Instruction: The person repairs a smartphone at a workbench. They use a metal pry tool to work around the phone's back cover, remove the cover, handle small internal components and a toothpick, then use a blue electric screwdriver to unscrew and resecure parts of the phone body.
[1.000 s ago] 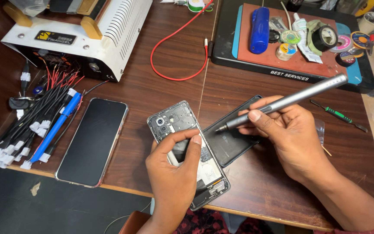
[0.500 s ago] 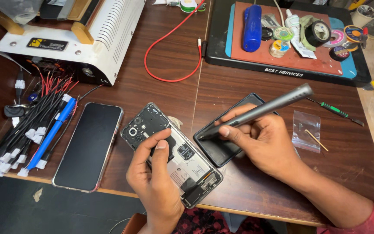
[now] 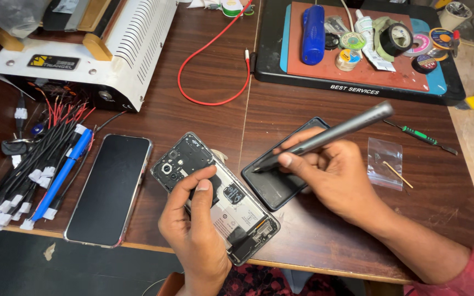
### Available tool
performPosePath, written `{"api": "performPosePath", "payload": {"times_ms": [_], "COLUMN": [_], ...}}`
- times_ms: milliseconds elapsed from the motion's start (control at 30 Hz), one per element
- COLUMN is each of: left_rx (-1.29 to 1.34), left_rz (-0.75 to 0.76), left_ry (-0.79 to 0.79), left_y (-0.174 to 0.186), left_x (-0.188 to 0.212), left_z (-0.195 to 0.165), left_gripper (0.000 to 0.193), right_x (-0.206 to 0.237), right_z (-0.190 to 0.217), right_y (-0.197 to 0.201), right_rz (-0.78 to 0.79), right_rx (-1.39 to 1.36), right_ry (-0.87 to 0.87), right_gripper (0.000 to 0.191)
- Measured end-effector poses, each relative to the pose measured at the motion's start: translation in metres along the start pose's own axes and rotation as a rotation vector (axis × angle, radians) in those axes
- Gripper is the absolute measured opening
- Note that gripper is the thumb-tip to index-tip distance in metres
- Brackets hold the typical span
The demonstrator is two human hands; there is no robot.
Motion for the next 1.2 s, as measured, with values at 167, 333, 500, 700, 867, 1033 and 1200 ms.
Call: {"api": "performPosePath", "payload": {"times_ms": [167,333,500,700,867,1033,1200], "left_rx": [-0.040,-0.017,-0.058,-0.068,-0.067,-0.048,-0.058], "left_rz": [0.010,0.000,-0.020,-0.013,-0.018,-0.020,-0.027], "left_ry": [-0.015,-0.004,0.001,-0.003,0.016,0.027,0.026], "left_y": [0.000,-0.001,-0.002,-0.001,-0.001,0.000,0.000], "left_x": [0.000,0.000,0.001,0.000,0.000,0.000,0.000], "left_z": [0.000,-0.002,-0.003,-0.003,-0.005,-0.006,-0.005], "left_gripper": [0.020,0.020,0.020,0.020,0.021,0.020,0.019], "right_x": [0.000,0.000,0.005,0.006,0.009,0.011,0.014], "right_z": [0.000,-0.004,-0.001,-0.003,-0.004,-0.007,-0.008], "right_y": [0.000,-0.013,-0.008,-0.011,-0.009,-0.010,-0.008], "right_rz": [0.003,0.024,-0.082,-0.100,-0.122,-0.100,-0.182], "right_rx": [-0.007,0.004,-0.101,-0.043,-0.058,0.009,0.013], "right_ry": [0.004,-0.005,0.000,0.012,-0.008,0.000,0.069], "right_gripper": [0.018,0.017,0.016,0.016,0.013,0.011,0.013]}}
Point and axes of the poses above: each hand's wrist, its own x-axis away from the middle knuckle, its own y-axis out of the back of the hand, z = x × y, the point moved 1 cm from there along -x, towards the middle knuckle, and after that the axes turned 12 degrees about x, right-handed, at the moved point
